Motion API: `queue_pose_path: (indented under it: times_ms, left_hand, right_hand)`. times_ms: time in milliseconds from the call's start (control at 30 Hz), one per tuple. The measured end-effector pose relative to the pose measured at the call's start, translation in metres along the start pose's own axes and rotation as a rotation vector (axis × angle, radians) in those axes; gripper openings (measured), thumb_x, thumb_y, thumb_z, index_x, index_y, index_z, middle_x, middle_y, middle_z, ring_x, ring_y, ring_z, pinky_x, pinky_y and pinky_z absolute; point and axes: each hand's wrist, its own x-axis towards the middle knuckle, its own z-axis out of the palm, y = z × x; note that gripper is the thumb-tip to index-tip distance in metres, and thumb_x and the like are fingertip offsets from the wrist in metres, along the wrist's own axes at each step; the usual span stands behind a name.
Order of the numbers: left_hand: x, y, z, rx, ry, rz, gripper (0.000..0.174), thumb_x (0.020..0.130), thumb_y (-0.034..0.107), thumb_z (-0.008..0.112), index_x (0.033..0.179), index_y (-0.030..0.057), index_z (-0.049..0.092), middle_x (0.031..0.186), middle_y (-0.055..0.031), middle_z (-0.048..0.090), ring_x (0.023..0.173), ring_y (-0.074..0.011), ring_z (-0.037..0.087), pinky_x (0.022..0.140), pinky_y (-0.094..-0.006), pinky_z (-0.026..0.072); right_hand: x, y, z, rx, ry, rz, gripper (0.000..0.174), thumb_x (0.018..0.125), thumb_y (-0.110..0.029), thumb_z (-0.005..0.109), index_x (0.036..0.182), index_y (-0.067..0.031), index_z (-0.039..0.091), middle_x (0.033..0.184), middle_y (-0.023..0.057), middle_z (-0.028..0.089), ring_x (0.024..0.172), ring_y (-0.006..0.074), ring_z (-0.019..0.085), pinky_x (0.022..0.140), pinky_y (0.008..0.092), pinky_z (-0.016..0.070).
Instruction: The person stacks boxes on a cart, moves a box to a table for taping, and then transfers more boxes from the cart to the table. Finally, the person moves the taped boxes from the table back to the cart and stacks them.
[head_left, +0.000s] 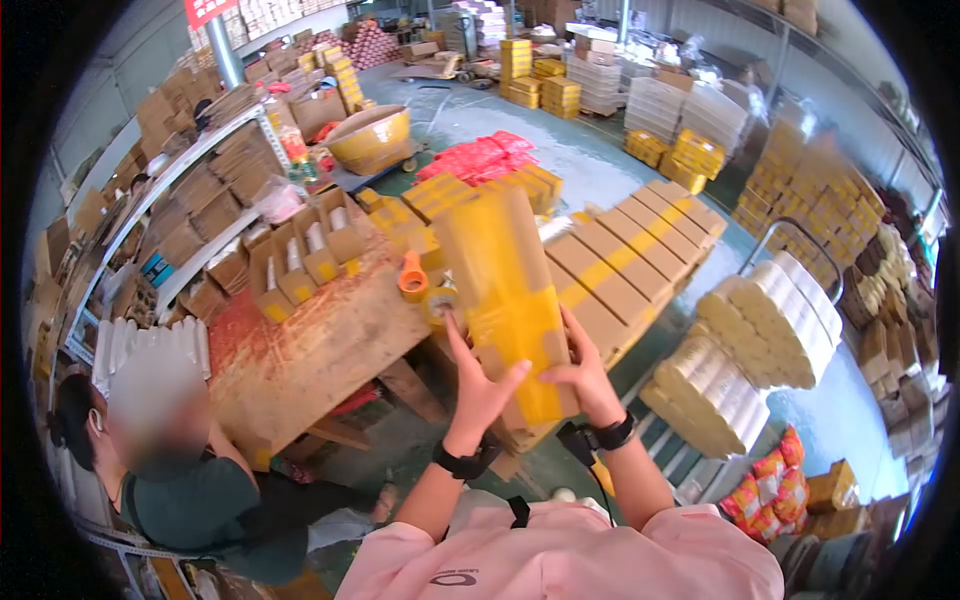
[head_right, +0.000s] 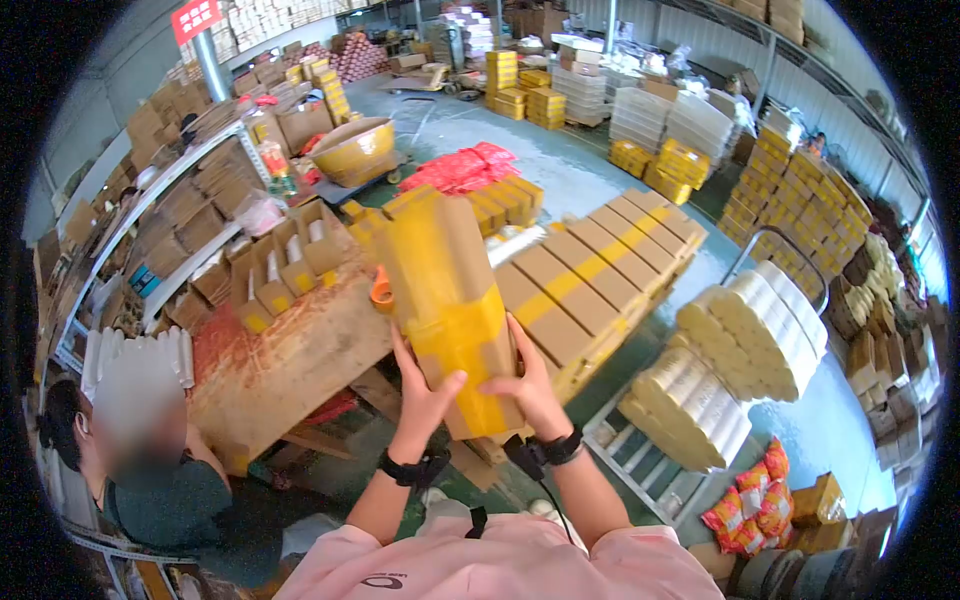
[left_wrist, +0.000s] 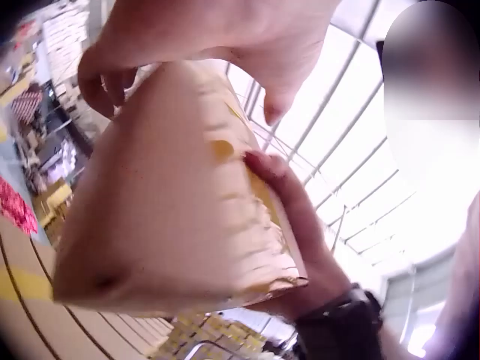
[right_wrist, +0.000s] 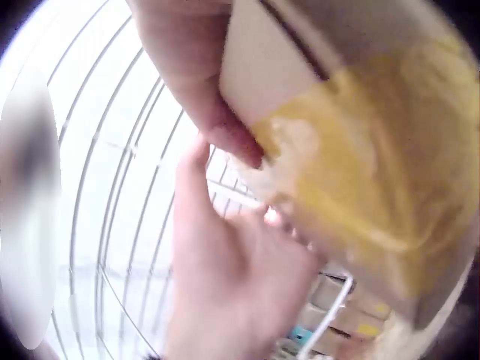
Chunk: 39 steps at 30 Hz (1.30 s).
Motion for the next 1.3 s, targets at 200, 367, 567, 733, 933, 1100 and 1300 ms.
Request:
queue_pose_path:
  times_ms: [200, 367, 567, 733, 933, 1100, 1300]
  left_hand:
    - [-0.020, -0.013, 0.084, -0.828, -0.476, -0.497, 0.057, 0.078, 0.035, 0.060, 0.121, 0.0029, 0.041, 0.117, -0.0075, 0.049, 0.108, -0.0170, 0.047, 0.088, -0.0312, 0.0394]
    - [-0.033, 0.006, 0.147, -0.823, -0.390, -0.528, 0.045, 0.081, 0.031, 0.052, 0.115, 0.0014, 0.047, 0.110, -0.0081, 0.054, 0.099, -0.0197, 0.053, 0.083, -0.0323, 0.0439]
    - [-0.023, -0.022, 0.169, -0.932, -0.238, -0.623, 0.042, 0.082, 0.032, 0.051, 0.111, 0.0024, 0.048, 0.105, -0.0069, 0.055, 0.096, -0.0181, 0.053, 0.081, -0.0314, 0.0432]
    - [-0.014, -0.043, 0.178, -0.834, -0.173, -0.569, 0.045, 0.077, 0.022, 0.060, 0.113, 0.0004, 0.043, 0.108, -0.0083, 0.051, 0.100, -0.0170, 0.049, 0.085, -0.0311, 0.0399]
    - [0.013, -0.050, 0.174, -0.516, -0.476, -0.365, 0.065, 0.074, 0.023, 0.065, 0.124, -0.0020, 0.031, 0.121, -0.0137, 0.039, 0.116, -0.0222, 0.036, 0.097, -0.0345, 0.0280]
    - [0.023, -0.079, 0.108, 0.111, -0.210, -0.150, 0.067, 0.075, 0.022, 0.064, 0.127, -0.0030, 0.030, 0.128, -0.0165, 0.035, 0.118, -0.0246, 0.035, 0.097, -0.0347, 0.0281]
    - [0.021, -0.175, 0.022, 0.320, 0.160, -0.358, 0.067, 0.076, 0.016, 0.063, 0.128, -0.0062, 0.026, 0.132, -0.0199, 0.025, 0.120, -0.0274, 0.030, 0.099, -0.0350, 0.0263]
  right_hand:
    - [-0.043, 0.025, -0.155, 1.044, -0.352, 0.481, 0.046, 0.078, -0.021, 0.053, 0.116, 0.0020, 0.046, 0.109, 0.0153, 0.057, 0.092, 0.0244, 0.058, 0.082, 0.0343, 0.0465]
    - [-0.056, 0.029, -0.203, 0.694, -0.132, 0.428, 0.043, 0.086, -0.026, 0.048, 0.120, 0.0005, 0.043, 0.107, 0.0113, 0.057, 0.093, 0.0201, 0.057, 0.083, 0.0303, 0.0456]
    - [-0.108, 0.019, -0.194, 0.463, 0.076, 0.181, 0.055, 0.087, -0.022, 0.048, 0.135, -0.0103, 0.022, 0.121, 0.0070, 0.044, 0.111, 0.0164, 0.044, 0.090, 0.0341, 0.0386]
    - [-0.100, 0.038, -0.139, 0.519, 0.381, 0.015, 0.071, 0.082, -0.024, 0.055, 0.137, -0.0135, 0.011, 0.134, 0.0061, 0.029, 0.121, 0.0193, 0.033, 0.096, 0.0365, 0.0325]
    - [-0.074, 0.052, -0.162, 0.816, 0.598, 0.122, 0.054, 0.076, -0.035, 0.056, 0.122, -0.0130, 0.040, 0.118, 0.0057, 0.049, 0.110, 0.0233, 0.046, 0.091, 0.0397, 0.0380]
    - [-0.053, 0.046, -0.251, 0.669, 0.717, 0.030, 0.053, 0.075, -0.038, 0.058, 0.119, -0.0142, 0.042, 0.115, 0.0047, 0.049, 0.107, 0.0239, 0.045, 0.087, 0.0454, 0.0380]
    - [-0.003, 0.026, -0.375, 0.594, 0.890, 0.050, 0.060, 0.071, -0.044, 0.059, 0.121, -0.0157, 0.041, 0.122, 0.0053, 0.045, 0.112, 0.0252, 0.041, 0.088, 0.0487, 0.0346]
